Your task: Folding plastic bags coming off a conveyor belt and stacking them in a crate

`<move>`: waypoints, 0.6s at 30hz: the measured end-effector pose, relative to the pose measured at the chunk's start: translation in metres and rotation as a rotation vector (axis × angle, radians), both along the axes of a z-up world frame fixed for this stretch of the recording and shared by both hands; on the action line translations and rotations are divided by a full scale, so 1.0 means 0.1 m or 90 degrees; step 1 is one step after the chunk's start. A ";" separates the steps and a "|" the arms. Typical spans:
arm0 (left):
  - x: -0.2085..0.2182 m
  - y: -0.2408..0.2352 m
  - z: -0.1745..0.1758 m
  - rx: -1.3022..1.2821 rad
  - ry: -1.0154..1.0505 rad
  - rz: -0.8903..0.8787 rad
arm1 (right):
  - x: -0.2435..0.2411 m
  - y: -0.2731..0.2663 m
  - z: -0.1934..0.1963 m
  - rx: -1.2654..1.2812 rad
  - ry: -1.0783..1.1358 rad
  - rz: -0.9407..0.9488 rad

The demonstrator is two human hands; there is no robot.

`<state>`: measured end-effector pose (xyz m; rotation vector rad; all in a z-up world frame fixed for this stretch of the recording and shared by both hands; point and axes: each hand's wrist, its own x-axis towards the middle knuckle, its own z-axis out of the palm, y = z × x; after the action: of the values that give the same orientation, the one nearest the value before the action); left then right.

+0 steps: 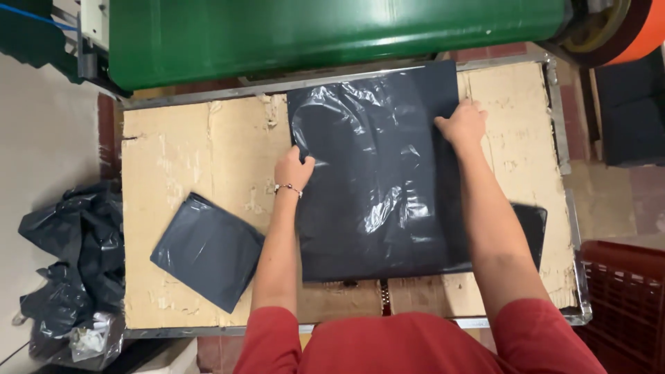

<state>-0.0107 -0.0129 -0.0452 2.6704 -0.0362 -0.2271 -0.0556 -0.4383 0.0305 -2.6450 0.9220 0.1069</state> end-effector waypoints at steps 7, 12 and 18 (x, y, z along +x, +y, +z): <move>-0.53 -0.54 0.48 0.304 -0.253 0.054 | 0.12 -0.08 -0.04 0.117 0.028 -0.071; -1.27 -1.29 0.43 -0.119 -0.529 -0.382 | 0.30 -0.15 -0.14 0.259 -0.038 -0.111; -1.42 -1.30 0.65 -0.211 -0.137 -0.414 | 0.45 0.09 0.26 0.609 -0.331 -0.110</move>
<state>-0.1524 -0.1429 0.0200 2.2577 -0.9302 -0.1170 -0.0110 -0.4297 0.0568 -1.5879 0.6674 -0.1455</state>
